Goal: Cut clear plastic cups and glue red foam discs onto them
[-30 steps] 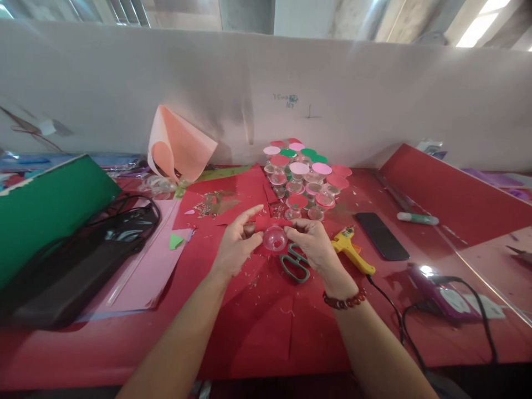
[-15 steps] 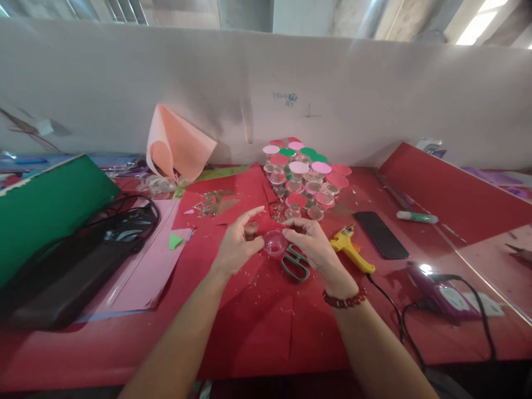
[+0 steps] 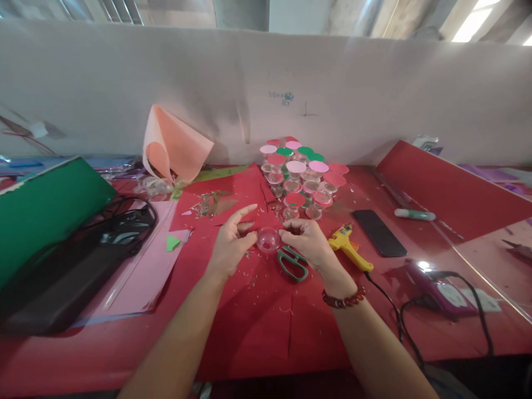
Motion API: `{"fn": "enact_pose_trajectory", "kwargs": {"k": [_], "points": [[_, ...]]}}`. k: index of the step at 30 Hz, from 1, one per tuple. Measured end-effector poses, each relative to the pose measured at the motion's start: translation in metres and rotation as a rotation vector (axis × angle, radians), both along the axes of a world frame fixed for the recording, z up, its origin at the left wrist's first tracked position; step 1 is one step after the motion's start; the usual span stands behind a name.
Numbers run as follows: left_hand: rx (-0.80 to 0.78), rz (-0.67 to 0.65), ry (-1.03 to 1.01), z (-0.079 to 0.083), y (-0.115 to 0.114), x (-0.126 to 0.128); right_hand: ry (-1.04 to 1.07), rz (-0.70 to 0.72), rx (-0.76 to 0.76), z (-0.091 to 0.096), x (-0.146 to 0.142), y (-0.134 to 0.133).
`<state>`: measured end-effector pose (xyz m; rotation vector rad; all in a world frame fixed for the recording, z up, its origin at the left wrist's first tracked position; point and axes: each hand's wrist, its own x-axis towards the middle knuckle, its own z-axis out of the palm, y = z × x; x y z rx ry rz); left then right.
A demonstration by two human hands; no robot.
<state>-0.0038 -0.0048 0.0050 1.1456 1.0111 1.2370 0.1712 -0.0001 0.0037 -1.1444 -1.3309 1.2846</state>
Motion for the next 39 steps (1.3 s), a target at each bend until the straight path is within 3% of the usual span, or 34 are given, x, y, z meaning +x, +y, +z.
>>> {"fn": "enact_pose_trajectory", "kwargs": {"k": [11,18,20,23,26,34,39], "points": [[-0.054,0.060,-0.067,-0.002,0.003,0.002,0.047,-0.169,-0.007,-0.006,-0.006,0.003],[-0.157,-0.041,-0.167,0.009,-0.005,0.012,0.072,-0.201,-0.059,-0.008,-0.012,0.001],[-0.170,-0.012,-0.169,0.009,-0.005,0.012,0.191,-0.190,-0.101,-0.007,-0.011,0.002],[-0.193,-0.014,-0.262,0.007,-0.002,0.010,0.476,-0.161,-0.292,-0.007,-0.008,0.006],[-0.217,-0.022,-0.368,0.007,0.000,0.007,0.616,-0.083,-0.424,-0.009,-0.007,0.009],[-0.244,0.004,-0.346,0.007,0.001,0.006,0.600,-0.024,-0.329,-0.009,-0.010,0.003],[-0.223,0.040,-0.313,0.006,-0.001,0.011,0.333,-0.153,-0.068,-0.015,-0.017,0.001]]}}
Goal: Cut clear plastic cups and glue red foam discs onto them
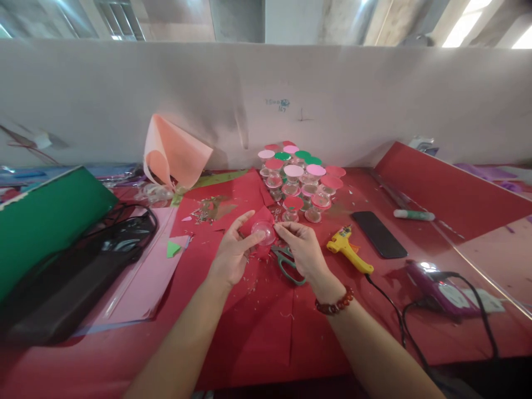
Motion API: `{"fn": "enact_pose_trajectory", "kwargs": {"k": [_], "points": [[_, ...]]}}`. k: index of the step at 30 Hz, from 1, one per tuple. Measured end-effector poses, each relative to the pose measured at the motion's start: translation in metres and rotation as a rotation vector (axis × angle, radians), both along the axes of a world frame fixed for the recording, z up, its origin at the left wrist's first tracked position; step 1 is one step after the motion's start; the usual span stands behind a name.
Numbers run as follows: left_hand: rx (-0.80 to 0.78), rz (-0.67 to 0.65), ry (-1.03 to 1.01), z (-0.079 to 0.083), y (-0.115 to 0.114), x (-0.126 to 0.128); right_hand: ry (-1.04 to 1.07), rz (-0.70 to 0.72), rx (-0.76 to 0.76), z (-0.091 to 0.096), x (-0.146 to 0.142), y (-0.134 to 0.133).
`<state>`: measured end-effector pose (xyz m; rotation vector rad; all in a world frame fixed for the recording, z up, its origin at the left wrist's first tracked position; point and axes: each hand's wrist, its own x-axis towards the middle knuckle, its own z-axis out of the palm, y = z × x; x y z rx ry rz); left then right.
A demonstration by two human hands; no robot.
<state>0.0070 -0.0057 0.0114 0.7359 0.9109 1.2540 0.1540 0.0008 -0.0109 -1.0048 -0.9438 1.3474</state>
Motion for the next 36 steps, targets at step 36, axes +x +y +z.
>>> {"fn": "enact_pose_trajectory", "kwargs": {"k": [36], "points": [[0.067,-0.072,-0.060,-0.003,0.000,0.002,-0.072,0.020,0.041,0.002,0.003,0.001]]}}
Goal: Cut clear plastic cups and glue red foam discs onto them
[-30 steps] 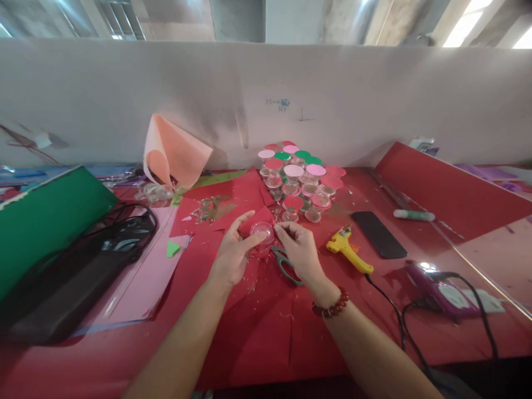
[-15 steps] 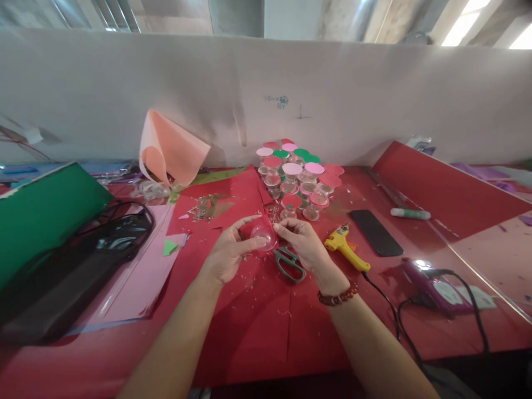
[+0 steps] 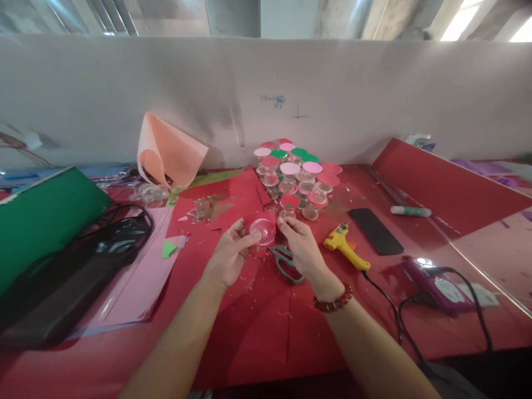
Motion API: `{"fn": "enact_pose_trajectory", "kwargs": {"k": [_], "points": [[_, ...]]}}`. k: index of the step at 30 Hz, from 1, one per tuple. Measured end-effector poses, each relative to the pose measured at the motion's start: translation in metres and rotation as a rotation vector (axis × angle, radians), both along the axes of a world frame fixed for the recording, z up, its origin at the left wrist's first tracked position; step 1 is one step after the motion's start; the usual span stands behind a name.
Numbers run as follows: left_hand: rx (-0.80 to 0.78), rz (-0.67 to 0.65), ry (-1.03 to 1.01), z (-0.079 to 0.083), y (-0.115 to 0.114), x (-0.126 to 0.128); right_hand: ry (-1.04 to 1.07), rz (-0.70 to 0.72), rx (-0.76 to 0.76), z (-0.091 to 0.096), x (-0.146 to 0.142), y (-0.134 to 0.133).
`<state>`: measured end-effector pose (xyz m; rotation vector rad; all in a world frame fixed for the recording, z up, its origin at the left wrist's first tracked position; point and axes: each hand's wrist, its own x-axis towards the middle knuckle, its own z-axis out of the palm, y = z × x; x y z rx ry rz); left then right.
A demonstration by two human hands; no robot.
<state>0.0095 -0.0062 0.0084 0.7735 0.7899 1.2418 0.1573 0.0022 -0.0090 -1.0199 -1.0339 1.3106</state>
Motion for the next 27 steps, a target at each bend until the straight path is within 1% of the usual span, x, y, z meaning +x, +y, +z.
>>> {"fn": "enact_pose_trajectory", "kwargs": {"k": [2,5,8,13,15,16,18,20,22,24,26,27], "points": [[0.020,-0.059,0.025,0.002,0.000,-0.003,0.173,0.081,-0.138,0.002,0.001,0.001],[0.014,-0.080,0.080,0.004,0.000,-0.008,0.278,0.141,-0.237,0.003,0.004,0.003],[0.009,-0.109,0.106,0.003,0.000,-0.010,0.319,0.188,-0.263,0.001,0.006,0.004],[0.028,-0.139,0.107,0.004,0.001,-0.012,0.313,0.211,-0.234,0.001,0.007,0.003],[0.031,-0.132,0.126,0.006,0.000,-0.012,0.253,0.206,-0.186,0.001,0.006,0.002],[0.024,-0.118,0.139,0.007,0.000,-0.012,0.192,0.185,-0.133,0.001,0.005,0.002],[-0.004,-0.087,0.163,0.008,0.000,-0.011,0.000,0.110,0.014,0.000,0.002,0.000],[-0.041,-0.052,0.171,0.008,-0.001,-0.008,-0.242,0.003,0.166,-0.002,0.000,-0.002],[-0.066,-0.015,0.159,0.006,-0.001,-0.004,-0.422,-0.093,0.270,-0.002,-0.002,-0.004],[-0.059,0.028,0.125,0.003,-0.001,0.000,-0.480,-0.170,0.315,-0.002,-0.003,-0.006],[-0.039,0.057,0.088,0.000,-0.001,0.002,-0.432,-0.223,0.314,-0.002,-0.005,-0.007],[-0.030,0.063,0.075,-0.001,-0.001,0.002,-0.375,-0.229,0.293,-0.002,-0.006,-0.007]]}}
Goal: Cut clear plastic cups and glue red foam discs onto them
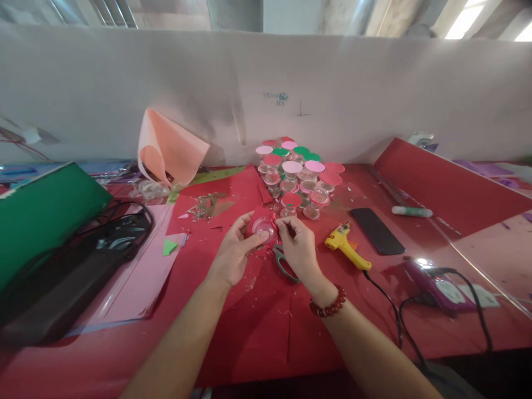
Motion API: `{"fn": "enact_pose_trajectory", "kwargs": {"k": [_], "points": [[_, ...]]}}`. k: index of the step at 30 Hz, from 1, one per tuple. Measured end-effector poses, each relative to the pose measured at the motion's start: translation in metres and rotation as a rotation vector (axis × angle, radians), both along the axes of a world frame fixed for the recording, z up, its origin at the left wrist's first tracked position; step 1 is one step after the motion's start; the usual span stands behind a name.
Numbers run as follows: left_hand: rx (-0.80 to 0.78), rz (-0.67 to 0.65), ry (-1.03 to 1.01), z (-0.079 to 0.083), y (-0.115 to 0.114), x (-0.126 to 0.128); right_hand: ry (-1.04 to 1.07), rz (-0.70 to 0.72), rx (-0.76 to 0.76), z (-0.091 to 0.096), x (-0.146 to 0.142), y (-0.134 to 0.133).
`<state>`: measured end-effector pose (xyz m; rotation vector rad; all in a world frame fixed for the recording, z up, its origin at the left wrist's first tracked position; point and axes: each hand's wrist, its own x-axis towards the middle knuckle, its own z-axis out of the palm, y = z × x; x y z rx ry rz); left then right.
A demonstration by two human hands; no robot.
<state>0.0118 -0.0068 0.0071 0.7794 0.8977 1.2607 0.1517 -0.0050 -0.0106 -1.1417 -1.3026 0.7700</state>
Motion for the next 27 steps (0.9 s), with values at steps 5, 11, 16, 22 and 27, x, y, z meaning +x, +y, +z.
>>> {"fn": "enact_pose_trajectory", "kwargs": {"k": [5,11,16,22,27], "points": [[-0.007,-0.016,-0.020,0.000,0.001,-0.005,0.532,0.238,-0.333,0.000,0.001,0.006],[-0.002,-0.145,0.060,0.007,0.000,-0.011,0.751,0.415,-0.527,0.002,0.009,0.009],[0.016,-0.164,0.086,0.010,0.000,-0.014,0.684,0.450,-0.524,0.006,0.012,0.009],[-0.008,-0.123,0.170,0.012,0.000,-0.016,0.123,0.355,-0.211,0.005,0.014,0.009],[-0.003,-0.068,0.220,0.007,0.001,-0.010,-0.460,0.044,0.072,0.004,0.009,0.001]]}}
